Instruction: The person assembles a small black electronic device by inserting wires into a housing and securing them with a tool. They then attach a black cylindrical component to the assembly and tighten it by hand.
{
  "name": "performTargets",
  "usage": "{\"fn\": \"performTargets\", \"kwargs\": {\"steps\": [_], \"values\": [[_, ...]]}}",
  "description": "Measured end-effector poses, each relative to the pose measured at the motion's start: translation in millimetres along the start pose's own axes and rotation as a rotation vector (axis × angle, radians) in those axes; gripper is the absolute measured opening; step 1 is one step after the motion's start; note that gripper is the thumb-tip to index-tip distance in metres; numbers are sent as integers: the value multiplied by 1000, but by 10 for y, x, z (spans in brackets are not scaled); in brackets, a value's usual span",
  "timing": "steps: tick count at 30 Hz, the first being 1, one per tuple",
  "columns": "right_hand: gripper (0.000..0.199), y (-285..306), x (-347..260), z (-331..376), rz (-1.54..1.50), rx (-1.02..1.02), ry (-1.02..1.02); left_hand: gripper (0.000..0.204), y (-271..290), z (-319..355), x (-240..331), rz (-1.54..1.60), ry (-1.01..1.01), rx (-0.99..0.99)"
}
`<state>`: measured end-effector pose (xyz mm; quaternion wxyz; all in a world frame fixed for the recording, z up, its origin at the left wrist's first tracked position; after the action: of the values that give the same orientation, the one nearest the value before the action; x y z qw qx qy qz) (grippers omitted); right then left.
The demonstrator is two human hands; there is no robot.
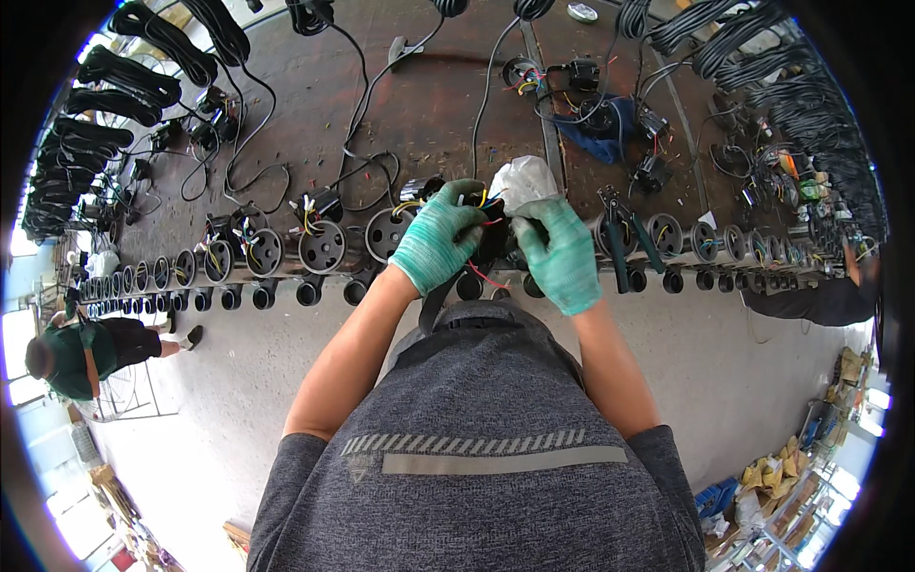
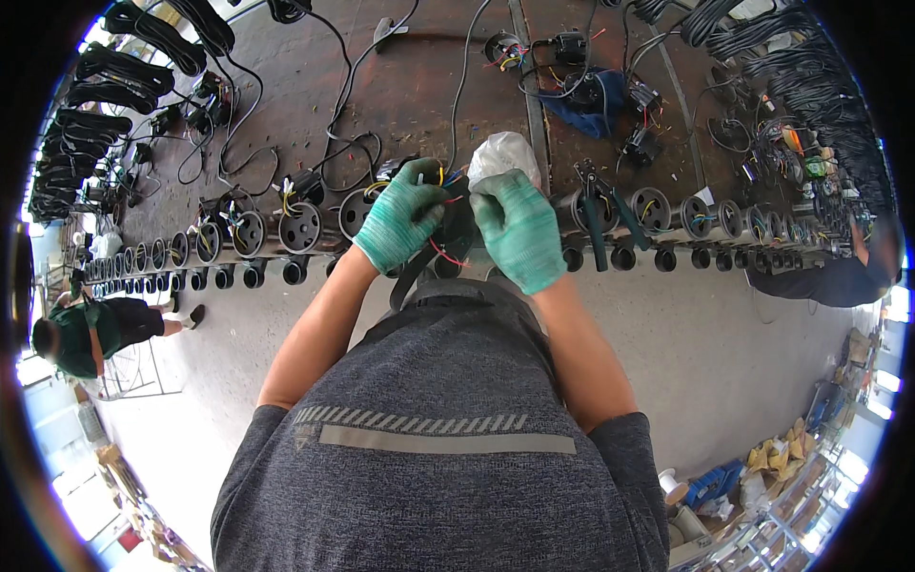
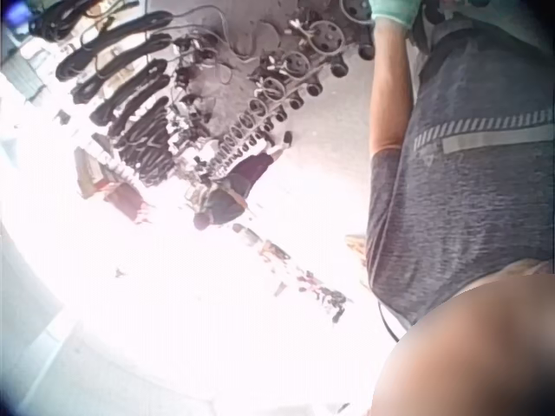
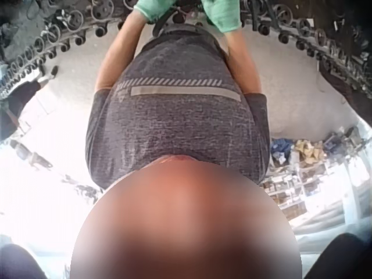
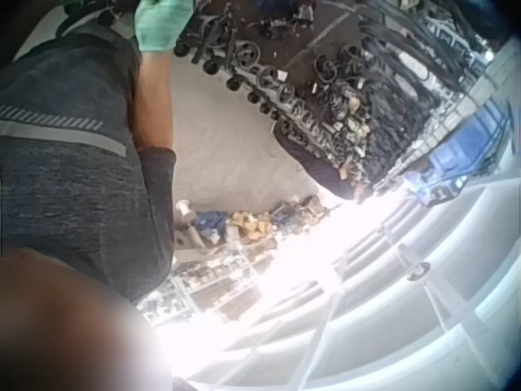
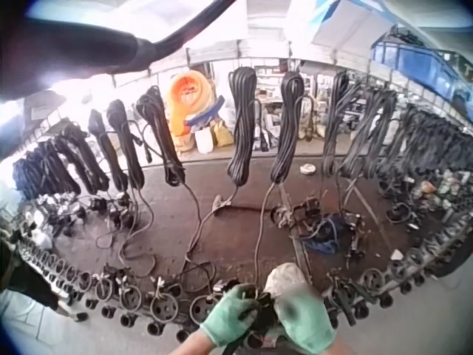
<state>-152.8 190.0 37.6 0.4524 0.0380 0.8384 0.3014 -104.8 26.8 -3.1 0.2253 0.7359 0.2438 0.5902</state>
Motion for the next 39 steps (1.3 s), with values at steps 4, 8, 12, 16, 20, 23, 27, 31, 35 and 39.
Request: {"fn": "performTargets", "kwargs": {"steps": [4, 8, 12, 16, 20, 23, 27, 31, 35, 39], "values": [[25, 31, -835, 141, 140, -224, 418, 26, -9, -12, -15, 35, 35, -9], [31, -212, -659, 429, 444, -510, 490, 24, -8, -27, 18, 6, 41, -32], [29, -165, -597, 442, 416, -561, 459, 24, -12, -17, 11, -18, 19, -23], [21, -90, -395, 363, 242, -484, 308, 24, -16, -26, 23, -27, 7, -34], [19, -41, -211, 97, 48, -420, 111, 24, -31, -57, 26, -66, -6, -71], [16, -83, -82, -70, -20, -403, -3, 22, -6, -88, 108, -108, -16, -87], [17, -225, -47, -143, 54, -430, 90, 26, -38, -96, 99, -114, -19, -120], [18, -366, -26, -156, 311, -502, 145, 28, -75, -89, 47, -107, -5, -137], [15, -460, 110, -80, 282, -480, 186, 29, -56, -83, 50, -53, 9, -126], [15, -485, 107, -57, 258, -467, 187, 30, -51, -67, 10, -66, -10, -115]]}}
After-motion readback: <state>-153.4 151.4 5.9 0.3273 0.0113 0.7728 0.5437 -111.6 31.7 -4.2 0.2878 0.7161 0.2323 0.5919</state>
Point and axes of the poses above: each hand's wrist, its own z-axis away from the middle knuckle, its own y-axis out of the back of the hand, x = y × z, the point moved 10 cm from there along -z, towards the middle knuckle, and after that the axes turned 2 degrees about y, right-handed, at the moved point
